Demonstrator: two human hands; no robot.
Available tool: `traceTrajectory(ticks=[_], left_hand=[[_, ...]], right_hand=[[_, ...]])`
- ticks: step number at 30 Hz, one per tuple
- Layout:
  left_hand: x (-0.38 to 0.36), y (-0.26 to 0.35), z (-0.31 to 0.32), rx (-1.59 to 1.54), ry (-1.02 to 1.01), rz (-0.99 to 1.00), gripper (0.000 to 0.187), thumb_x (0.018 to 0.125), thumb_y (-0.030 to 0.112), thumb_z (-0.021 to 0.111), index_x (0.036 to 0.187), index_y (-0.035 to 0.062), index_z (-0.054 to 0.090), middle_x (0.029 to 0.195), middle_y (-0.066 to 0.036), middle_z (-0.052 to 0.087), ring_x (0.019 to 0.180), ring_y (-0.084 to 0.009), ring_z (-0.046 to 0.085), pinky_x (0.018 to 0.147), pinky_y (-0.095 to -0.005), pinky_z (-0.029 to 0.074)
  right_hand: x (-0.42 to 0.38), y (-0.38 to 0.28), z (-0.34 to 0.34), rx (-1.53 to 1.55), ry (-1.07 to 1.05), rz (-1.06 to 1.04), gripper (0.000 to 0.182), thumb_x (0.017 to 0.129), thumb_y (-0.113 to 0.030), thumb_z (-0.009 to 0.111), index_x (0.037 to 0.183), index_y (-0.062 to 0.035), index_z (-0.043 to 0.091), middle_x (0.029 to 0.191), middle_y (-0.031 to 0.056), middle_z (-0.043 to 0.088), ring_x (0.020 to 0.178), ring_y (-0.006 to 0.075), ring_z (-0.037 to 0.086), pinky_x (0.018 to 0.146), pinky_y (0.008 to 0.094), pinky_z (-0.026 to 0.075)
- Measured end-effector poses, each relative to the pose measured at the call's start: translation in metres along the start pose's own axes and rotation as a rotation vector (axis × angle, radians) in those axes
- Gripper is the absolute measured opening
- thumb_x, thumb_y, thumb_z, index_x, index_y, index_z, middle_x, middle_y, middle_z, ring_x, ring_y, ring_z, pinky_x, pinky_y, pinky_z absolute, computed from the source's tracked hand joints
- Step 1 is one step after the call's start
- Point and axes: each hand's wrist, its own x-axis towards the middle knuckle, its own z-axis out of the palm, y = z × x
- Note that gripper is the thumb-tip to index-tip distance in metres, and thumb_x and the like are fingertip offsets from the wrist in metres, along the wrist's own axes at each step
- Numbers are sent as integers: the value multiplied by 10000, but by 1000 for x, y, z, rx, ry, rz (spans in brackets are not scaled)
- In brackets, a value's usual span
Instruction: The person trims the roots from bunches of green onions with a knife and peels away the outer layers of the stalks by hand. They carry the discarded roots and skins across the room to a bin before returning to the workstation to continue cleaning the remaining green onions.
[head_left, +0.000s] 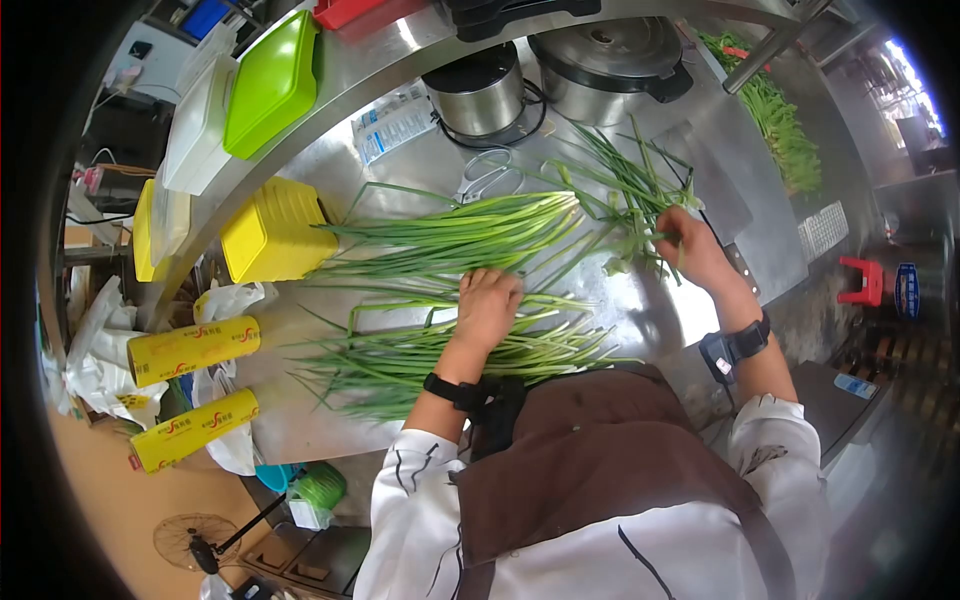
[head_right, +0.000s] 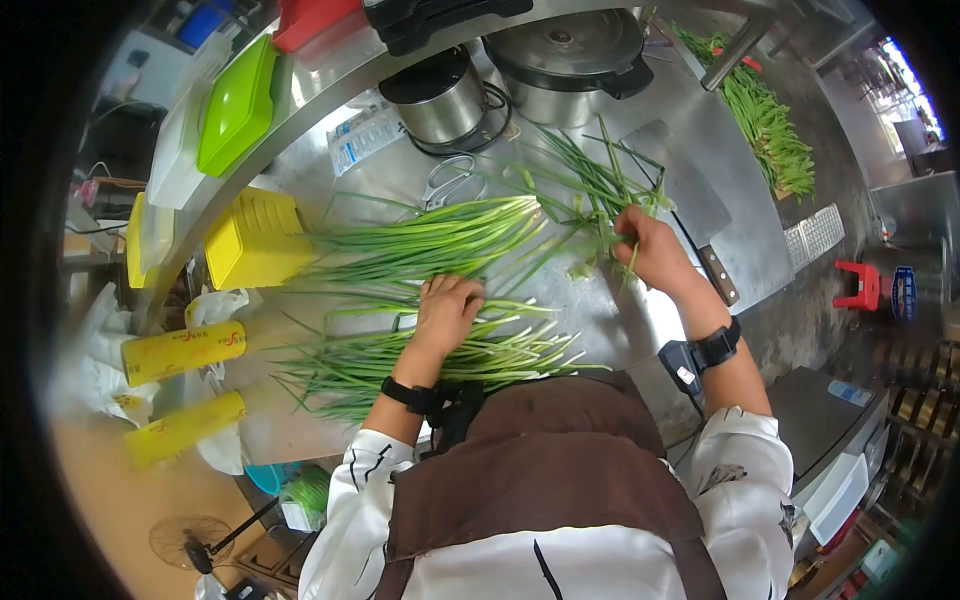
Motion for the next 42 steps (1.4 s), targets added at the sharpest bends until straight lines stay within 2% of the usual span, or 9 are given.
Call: traceTrajectory(ticks=[3, 5, 7, 14, 23, 32, 35, 36, 42], left_hand=[[12, 10, -1, 1, 158, 29, 227, 772, 69, 698, 993, 100, 654, 984, -81, 633, 993, -295, 559, 930, -429, 392], [21, 12, 1, 46, 184, 24, 253, 779, 76, 701, 1028, 92, 655, 1011, -82, 634, 997, -294, 560, 919, -427, 395], [29, 7, 6, 114, 144, 6, 236, 806, 99, 697, 1038, 74, 672, 1043, -83, 643, 1012, -292, 561, 909, -419, 396], [35, -5, 7, 140, 169, 64, 97, 790, 97, 679, 886, 95, 693, 919, -61, 638, 930, -276, 569, 864, -407, 400], [24, -8, 2, 139, 220, 117, 74, 779, 55, 672, 837, 101, 673, 874, -53, 626, 877, -278, 572, 825, -409, 412], [-5, -10, -5, 166, 116, 135, 89, 796, 99, 685, 882, 94, 665, 933, -62, 620, 917, -282, 562, 881, -428, 409], [-3, 1, -10, 50, 138, 121, 149, 812, 127, 698, 955, 90, 680, 989, -63, 630, 960, -284, 561, 915, -431, 403], [2, 4, -7, 47, 163, 99, 168, 820, 133, 699, 982, 91, 685, 1008, -67, 634, 976, -286, 562, 919, -430, 402], [17, -1, 14, 202, 86, 10, 268, 789, 133, 731, 1044, 85, 665, 1003, -74, 629, 986, -297, 564, 930, -433, 396]], right_hand=[[24, -1, 47, 399, 103, 146, 255, 819, -218, 720, 989, -50, 633, 769, 105, 601, 700, 216, 560, 679, 345, 474], [38, 2, 87, 196, -79, 147, 234, 876, -227, 706, 981, -24, 655, 818, 106, 647, 717, 200, 617, 668, 333, 496], [40, -11, 123, -159, 61, -324, 180, 851, -175, 694, 981, -52, 677, 905, 107, 665, 766, 280, 655, 684, 367, 524], [54, -14, 139, -287, 1, -459, 149, 771, -80, 641, 917, -79, 675, 869, 87, 615, 843, 313, 647, 732, 415, 537], [46, 0, 114, 87, 70, -196, 137, 853, -137, 677, 956, -47, 662, 947, 128, 643, 864, 356, 634, 729, 427, 505], [49, 29, 51, 46, 441, -19, 179, 857, -79, 658, 1021, -18, 621, 985, 201, 612, 905, 412, 611, 755, 435, 496], [48, 8, 69, -26, 352, -274, 163, 858, -27, 620, 1020, -17, 618, 968, 201, 611, 909, 424, 613, 757, 440, 503], [51, 12, 84, -151, 133, -137, 194, 827, -1, 592, 1013, -40, 630, 983, 177, 624, 932, 388, 631, 771, 429, 521], [66, -11, 138, -538, -33, -425, 222, 758, -54, 578, 965, -55, 660, 1011, 127, 649, 960, 295, 661, 787, 404, 541]])
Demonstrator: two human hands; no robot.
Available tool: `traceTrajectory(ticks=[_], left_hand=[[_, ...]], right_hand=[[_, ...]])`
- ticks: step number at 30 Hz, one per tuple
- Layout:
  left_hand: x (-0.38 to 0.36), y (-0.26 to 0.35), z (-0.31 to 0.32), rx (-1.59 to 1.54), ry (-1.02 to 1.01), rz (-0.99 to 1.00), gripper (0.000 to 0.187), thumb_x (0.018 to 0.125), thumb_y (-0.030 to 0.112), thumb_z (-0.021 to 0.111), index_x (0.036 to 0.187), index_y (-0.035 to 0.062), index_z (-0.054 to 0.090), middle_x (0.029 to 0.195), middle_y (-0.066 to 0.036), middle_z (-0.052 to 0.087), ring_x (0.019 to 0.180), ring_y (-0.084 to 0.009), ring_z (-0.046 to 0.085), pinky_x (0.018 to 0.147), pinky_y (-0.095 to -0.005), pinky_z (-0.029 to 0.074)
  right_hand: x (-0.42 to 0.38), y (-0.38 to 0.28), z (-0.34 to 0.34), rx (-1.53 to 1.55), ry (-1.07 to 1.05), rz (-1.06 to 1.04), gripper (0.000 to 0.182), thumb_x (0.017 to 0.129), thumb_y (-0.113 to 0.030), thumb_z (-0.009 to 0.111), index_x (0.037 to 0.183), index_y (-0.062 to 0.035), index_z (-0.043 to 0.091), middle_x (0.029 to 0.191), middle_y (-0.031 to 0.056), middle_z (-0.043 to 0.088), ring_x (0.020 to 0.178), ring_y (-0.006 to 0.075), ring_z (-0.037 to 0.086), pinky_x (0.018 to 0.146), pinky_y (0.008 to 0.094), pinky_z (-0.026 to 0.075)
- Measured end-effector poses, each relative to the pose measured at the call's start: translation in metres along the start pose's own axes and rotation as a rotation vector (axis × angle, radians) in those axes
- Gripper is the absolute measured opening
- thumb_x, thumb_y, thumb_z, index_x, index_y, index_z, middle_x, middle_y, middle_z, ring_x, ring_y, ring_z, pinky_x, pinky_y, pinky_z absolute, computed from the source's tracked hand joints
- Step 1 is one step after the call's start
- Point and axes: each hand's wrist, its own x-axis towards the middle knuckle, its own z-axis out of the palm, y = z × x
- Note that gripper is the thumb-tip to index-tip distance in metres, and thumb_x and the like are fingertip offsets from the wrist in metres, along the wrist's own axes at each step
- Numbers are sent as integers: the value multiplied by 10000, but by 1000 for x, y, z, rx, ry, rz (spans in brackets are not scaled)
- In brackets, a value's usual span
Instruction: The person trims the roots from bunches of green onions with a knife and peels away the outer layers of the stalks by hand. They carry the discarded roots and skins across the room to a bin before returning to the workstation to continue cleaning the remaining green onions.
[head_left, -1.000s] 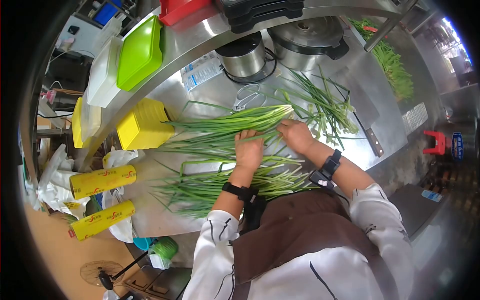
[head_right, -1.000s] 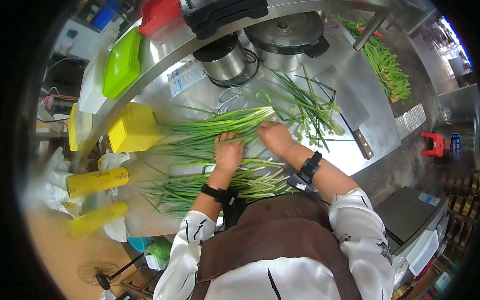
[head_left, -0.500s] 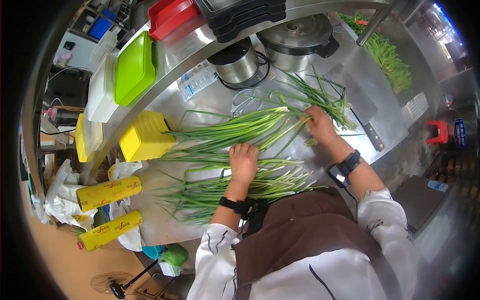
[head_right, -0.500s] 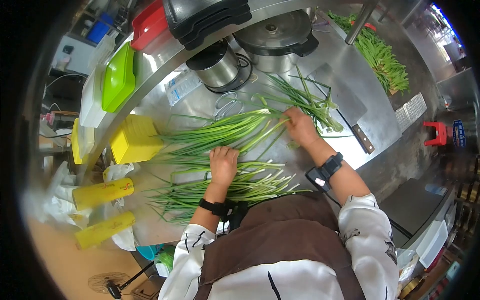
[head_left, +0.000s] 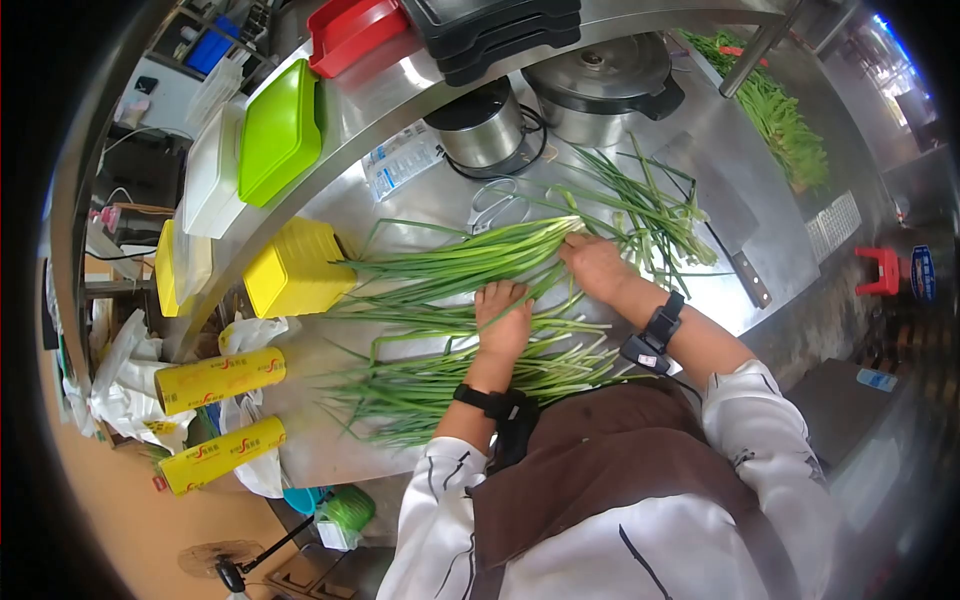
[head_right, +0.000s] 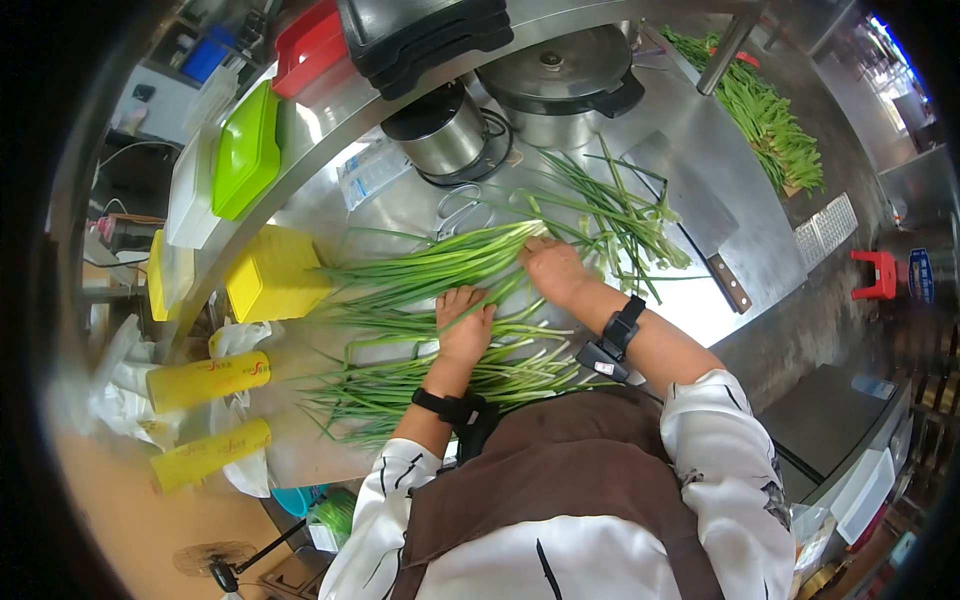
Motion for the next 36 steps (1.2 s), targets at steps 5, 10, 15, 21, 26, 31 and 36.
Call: traceTrajectory(ticks=[5, 10, 15, 21, 26, 31, 36], left_hand=[[-2, 1, -2, -41, -69, -81, 241, 751, 69, 734, 976, 97, 653, 966, -81, 629, 981, -302, 569, 902, -429, 402], [-5, -2, 5, -91, -36, -59, 219, 740, 33, 718, 934, 119, 665, 954, -104, 639, 959, -313, 580, 885, -426, 410], [-14, -8, -4, -119, -28, -81, 151, 756, 58, 735, 896, 107, 707, 933, -112, 675, 945, -312, 618, 870, -422, 444], [-10, -30, -12, -675, -145, -480, 134, 836, 57, 743, 960, 32, 697, 819, -58, 694, 723, -148, 628, 697, -282, 506], [12, -21, -31, -926, -147, -548, 109, 870, 23, 719, 961, -11, 669, 838, -11, 673, 750, -77, 579, 701, -246, 482], [15, -12, -38, -967, -173, -522, 106, 870, 14, 715, 963, -5, 667, 823, -10, 665, 742, -77, 575, 694, -242, 478], [10, -11, -44, -876, -172, -496, 104, 865, 17, 721, 951, 3, 665, 808, -15, 662, 738, -78, 575, 686, -246, 478]], right_hand=[[-4, -7, -16, -19, -120, -15, 172, 794, -54, 562, 942, -43, 647, 986, 143, 634, 944, 314, 656, 799, 413, 537], [-13, -7, -16, 59, -190, 8, 237, 786, -16, 543, 1009, -18, 621, 1001, 167, 639, 984, 343, 648, 825, 428, 532], [-30, 34, -17, 78, -42, 74, 278, 761, 28, 537, 1028, -11, 605, 1021, 190, 643, 954, 389, 637, 817, 435, 536], [-36, 53, -41, 978, 318, 686, 164, 931, -62, 578, 1090, -28, 603, 928, 55, 650, 734, 163, 602, 632, 291, 497], [-17, -25, -55, 1441, 63, 735, 233, 966, -155, 618, 1186, -78, 603, 777, -13, 580, 636, 61, 502, 549, 219, 409], [-3, -41, -25, 1484, -221, 637, 409, 911, -200, 714, 1265, -50, 576, 748, 6, 592, 614, 57, 496, 521, 223, 402], [-7, -47, -22, 1401, -123, 740, 233, 912, -200, 713, 1077, -43, 662, 772, -16, 597, 621, 61, 503, 511, 215, 389]])
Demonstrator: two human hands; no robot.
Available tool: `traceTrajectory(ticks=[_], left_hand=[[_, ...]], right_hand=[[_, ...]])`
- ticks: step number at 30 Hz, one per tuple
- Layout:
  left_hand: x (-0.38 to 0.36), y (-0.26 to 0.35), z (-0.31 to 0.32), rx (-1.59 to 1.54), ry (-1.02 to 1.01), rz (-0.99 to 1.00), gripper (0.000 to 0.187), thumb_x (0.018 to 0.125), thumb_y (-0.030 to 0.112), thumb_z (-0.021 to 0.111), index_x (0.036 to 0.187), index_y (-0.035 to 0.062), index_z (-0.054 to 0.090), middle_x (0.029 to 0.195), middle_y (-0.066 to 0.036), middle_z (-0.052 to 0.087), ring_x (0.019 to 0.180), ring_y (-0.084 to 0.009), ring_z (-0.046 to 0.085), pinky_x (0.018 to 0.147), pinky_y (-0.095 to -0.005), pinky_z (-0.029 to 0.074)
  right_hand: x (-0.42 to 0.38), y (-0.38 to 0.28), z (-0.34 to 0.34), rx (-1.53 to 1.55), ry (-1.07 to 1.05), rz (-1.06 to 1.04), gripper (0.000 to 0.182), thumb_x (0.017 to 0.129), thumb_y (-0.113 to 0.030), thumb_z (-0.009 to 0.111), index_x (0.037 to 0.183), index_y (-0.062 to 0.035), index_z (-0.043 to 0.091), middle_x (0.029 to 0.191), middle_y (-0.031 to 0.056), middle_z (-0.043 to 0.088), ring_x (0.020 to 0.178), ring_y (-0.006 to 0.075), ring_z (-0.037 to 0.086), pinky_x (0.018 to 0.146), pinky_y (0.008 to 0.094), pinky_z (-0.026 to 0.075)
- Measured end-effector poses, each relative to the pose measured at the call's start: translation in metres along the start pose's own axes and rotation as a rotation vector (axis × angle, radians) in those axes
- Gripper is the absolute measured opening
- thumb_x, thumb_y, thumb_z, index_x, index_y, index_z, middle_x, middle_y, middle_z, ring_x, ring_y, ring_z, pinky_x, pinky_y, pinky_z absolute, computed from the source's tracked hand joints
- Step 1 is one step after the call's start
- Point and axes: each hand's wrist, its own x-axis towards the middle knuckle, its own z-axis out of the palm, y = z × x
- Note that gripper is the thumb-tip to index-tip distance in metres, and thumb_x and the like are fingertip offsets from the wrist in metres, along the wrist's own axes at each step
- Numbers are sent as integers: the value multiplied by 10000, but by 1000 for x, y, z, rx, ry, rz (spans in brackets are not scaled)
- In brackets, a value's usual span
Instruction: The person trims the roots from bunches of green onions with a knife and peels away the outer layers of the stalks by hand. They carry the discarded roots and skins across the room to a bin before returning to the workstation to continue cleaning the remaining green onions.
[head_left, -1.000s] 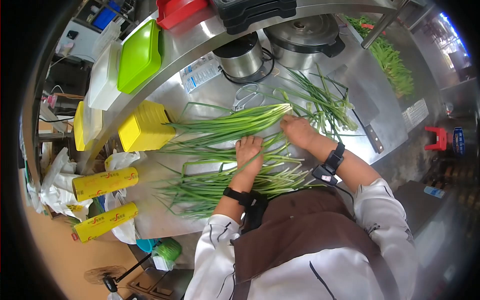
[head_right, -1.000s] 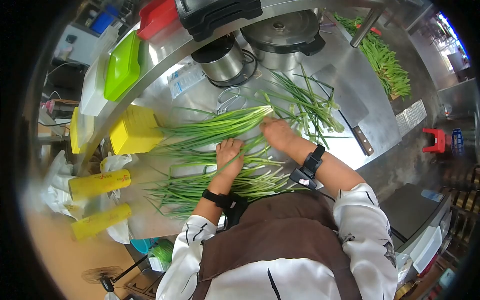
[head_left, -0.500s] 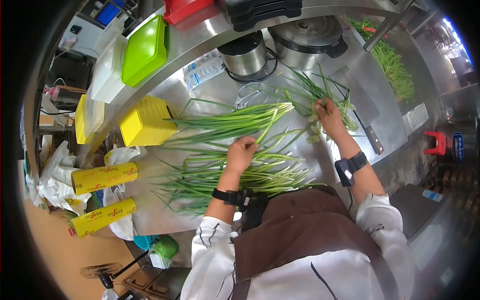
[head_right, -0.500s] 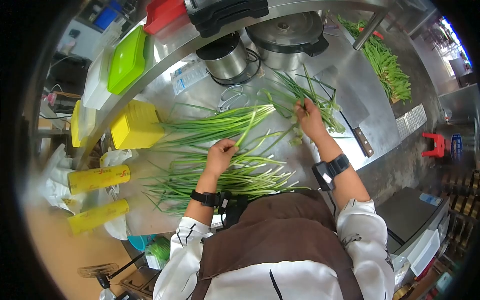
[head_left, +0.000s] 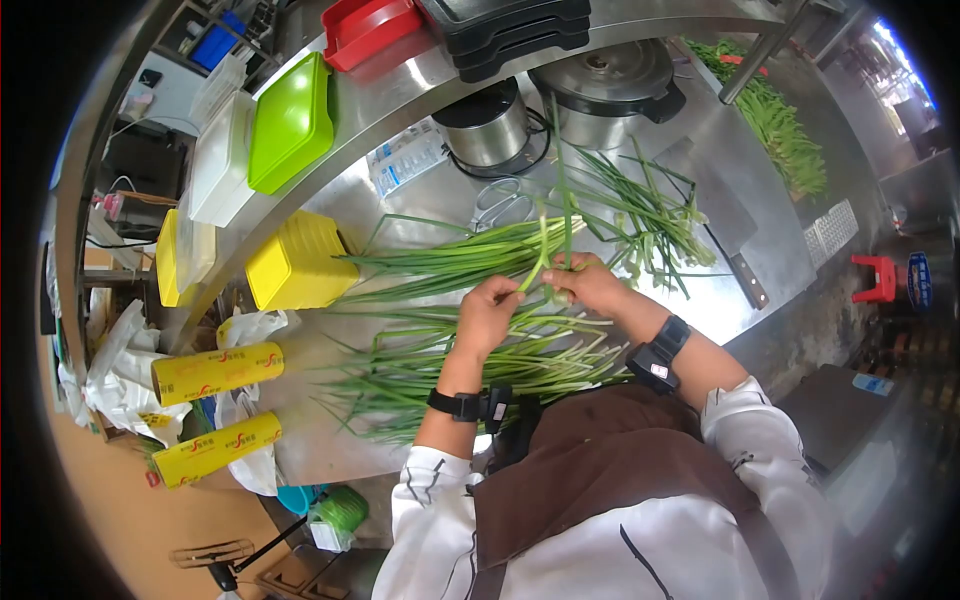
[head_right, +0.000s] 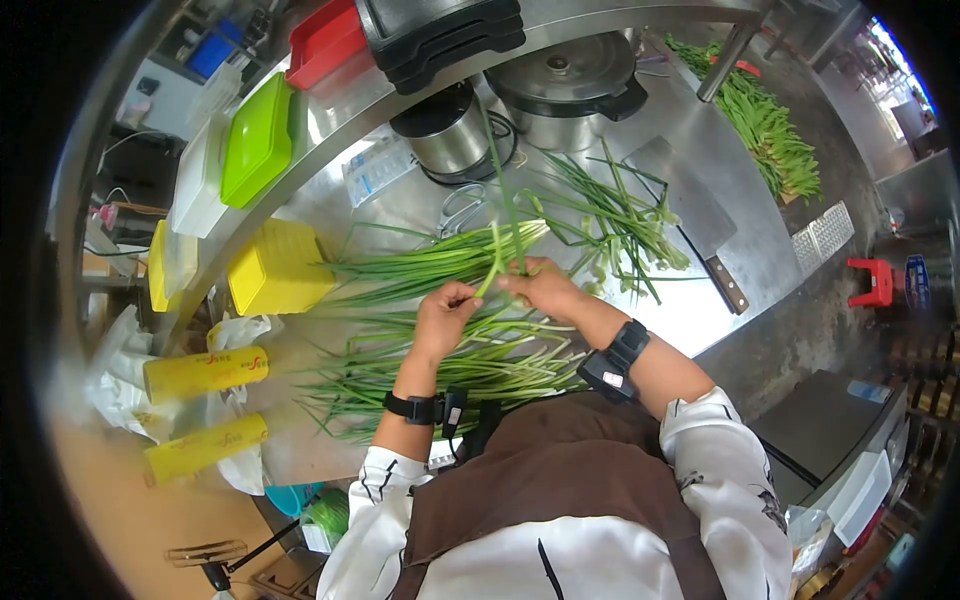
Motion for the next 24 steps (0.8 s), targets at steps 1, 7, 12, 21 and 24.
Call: traceTrajectory(ticks=[1, 7, 12, 21, 24], left_hand=[[-1, -4, -3, 35, 4, -5, 101, 864, 18, 721, 947, 4, 666, 810, -18, 664, 740, -79, 578, 687, -247, 479], [-14, -34, -25, 105, 24, -56, 87, 864, 20, 722, 928, -2, 668, 830, -26, 678, 758, -84, 595, 696, -252, 485], [-16, -22, -20, 28, 58, -78, 85, 870, 20, 716, 936, -8, 670, 829, -12, 668, 761, -76, 585, 705, -248, 483], [-18, 4, -10, 100, 72, -3, 123, 841, 56, 731, 949, 17, 686, 804, -67, 685, 711, -150, 632, 679, -299, 506], [-19, -3, -12, 194, 125, 104, 129, 823, 60, 745, 929, 19, 683, 803, -98, 686, 709, -187, 653, 666, -316, 511]], right_hand=[[3, 2, -10, -13, 6, -13, 208, 914, -197, 705, 1054, -49, 663, 775, -14, 601, 624, 62, 509, 510, 216, 387], [11, -2, -90, 275, 279, -204, 177, 921, -272, 681, 956, -102, 649, 802, -16, 586, 624, 72, 482, 524, 232, 374], [-9, -20, -72, 101, 254, -152, 172, 923, -261, 689, 962, -104, 632, 765, -25, 572, 619, 70, 500, 554, 224, 401], [-11, -11, -23, -117, -1, -123, 334, 901, -342, 719, 1064, -53, 678, 740, -19, 590, 661, 79, 508, 592, 256, 409], [-13, -20, -26, 28, 174, -264, 346, 912, -345, 705, 1073, -38, 699, 811, 6, 632, 760, 66, 515, 678, 239, 431]])
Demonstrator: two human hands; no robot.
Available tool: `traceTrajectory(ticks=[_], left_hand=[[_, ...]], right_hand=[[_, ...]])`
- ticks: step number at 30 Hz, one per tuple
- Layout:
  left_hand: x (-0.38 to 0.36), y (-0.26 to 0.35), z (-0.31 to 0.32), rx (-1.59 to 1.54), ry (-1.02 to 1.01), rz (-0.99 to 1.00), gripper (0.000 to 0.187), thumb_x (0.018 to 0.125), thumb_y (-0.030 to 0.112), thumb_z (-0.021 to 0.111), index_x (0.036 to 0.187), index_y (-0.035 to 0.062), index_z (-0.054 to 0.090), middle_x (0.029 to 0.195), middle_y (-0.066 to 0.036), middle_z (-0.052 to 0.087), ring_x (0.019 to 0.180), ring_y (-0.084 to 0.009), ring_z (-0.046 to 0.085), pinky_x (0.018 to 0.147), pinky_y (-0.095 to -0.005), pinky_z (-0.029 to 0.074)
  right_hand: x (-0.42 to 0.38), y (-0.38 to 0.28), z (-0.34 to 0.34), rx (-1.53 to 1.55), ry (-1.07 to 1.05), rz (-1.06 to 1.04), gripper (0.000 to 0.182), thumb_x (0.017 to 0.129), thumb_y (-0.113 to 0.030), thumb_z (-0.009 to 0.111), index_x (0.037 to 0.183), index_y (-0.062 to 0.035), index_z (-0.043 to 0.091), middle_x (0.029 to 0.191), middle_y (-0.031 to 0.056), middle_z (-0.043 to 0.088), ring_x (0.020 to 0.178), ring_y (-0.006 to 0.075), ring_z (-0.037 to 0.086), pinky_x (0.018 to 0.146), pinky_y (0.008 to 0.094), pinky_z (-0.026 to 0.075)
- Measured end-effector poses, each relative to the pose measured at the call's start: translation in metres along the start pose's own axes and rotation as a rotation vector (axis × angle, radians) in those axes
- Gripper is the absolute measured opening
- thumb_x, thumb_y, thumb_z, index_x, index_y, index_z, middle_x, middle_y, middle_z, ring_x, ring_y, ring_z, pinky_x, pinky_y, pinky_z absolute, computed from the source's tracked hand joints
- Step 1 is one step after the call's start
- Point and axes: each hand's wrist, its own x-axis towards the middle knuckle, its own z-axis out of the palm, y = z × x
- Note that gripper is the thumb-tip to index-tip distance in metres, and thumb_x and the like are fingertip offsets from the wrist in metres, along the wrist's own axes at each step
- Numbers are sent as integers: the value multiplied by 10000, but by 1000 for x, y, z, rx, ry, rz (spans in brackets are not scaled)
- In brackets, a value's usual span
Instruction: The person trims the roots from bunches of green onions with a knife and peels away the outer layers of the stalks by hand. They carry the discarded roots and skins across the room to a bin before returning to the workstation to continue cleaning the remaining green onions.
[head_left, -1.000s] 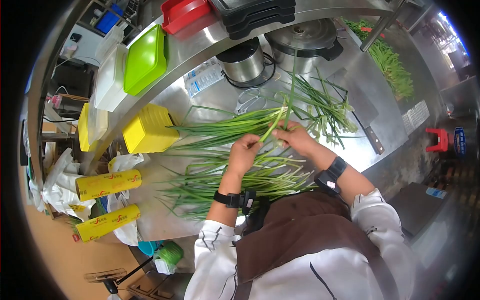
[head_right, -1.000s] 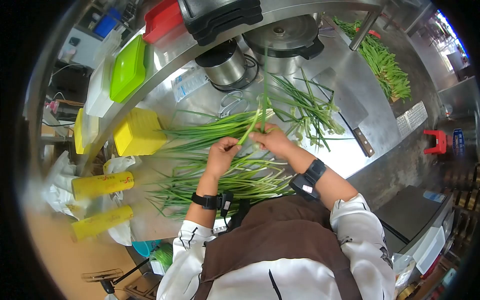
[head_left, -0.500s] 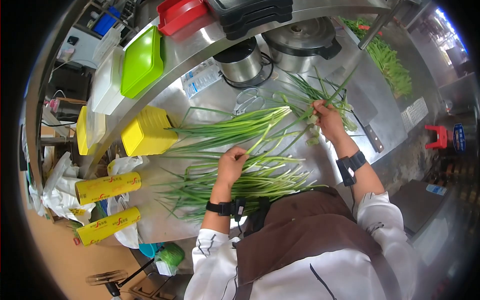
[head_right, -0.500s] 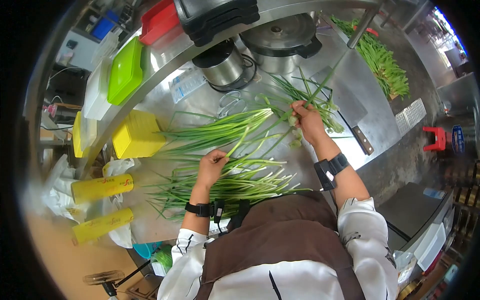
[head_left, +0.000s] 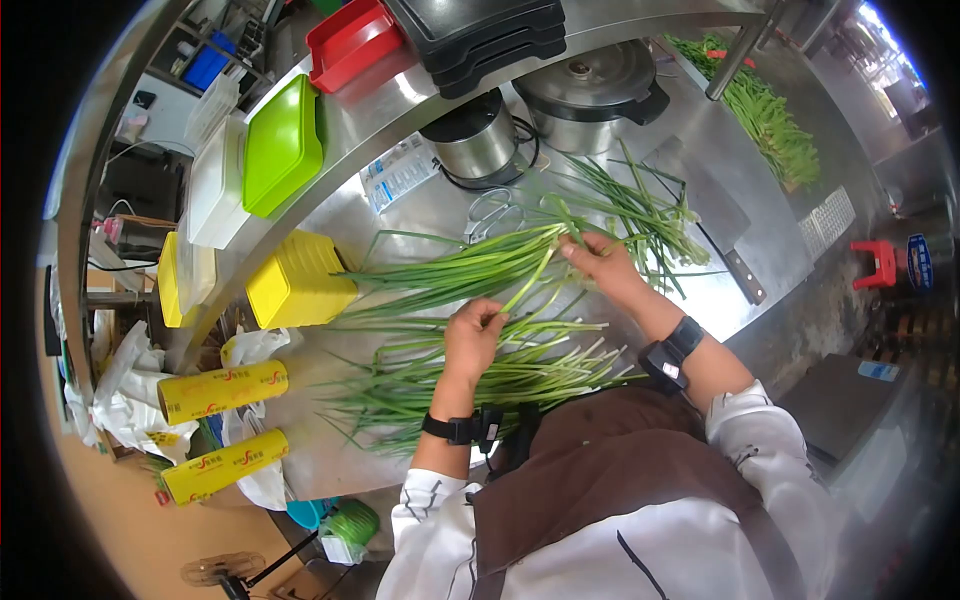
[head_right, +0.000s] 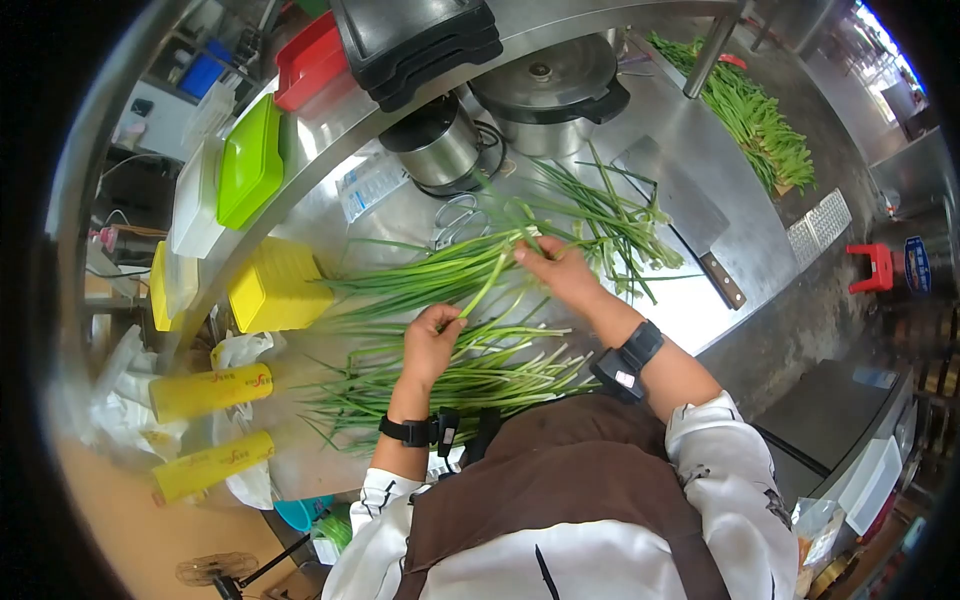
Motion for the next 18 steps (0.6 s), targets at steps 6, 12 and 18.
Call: traceTrajectory(ticks=[6, 12, 18], left_hand=[[-1, 6, 3, 89, -11, 104, 135, 788, 40, 753, 905, 23, 687, 828, -143, 693, 738, -279, 677, 660, -367, 522], [1, -6, -3, 231, 2, 279, 110, 796, 36, 744, 890, 16, 691, 806, -133, 697, 697, -244, 679, 640, -340, 521], [0, 8, -18, 84, -42, 15, 80, 799, 34, 736, 857, 11, 687, 814, -137, 701, 679, -240, 681, 627, -335, 521]], right_hand=[[6, 1, -3, -175, -52, -78, 306, 917, -300, 702, 1042, -21, 708, 824, -3, 638, 753, 72, 511, 691, 241, 432], [10, 12, -15, 108, 305, -24, 249, 907, -260, 714, 965, -18, 702, 689, -27, 566, 632, 77, 449, 592, 259, 387], [7, -22, -63, -219, 101, -38, 211, 949, -200, 656, 1064, -32, 714, 803, -33, 608, 687, 59, 490, 632, 226, 399]])
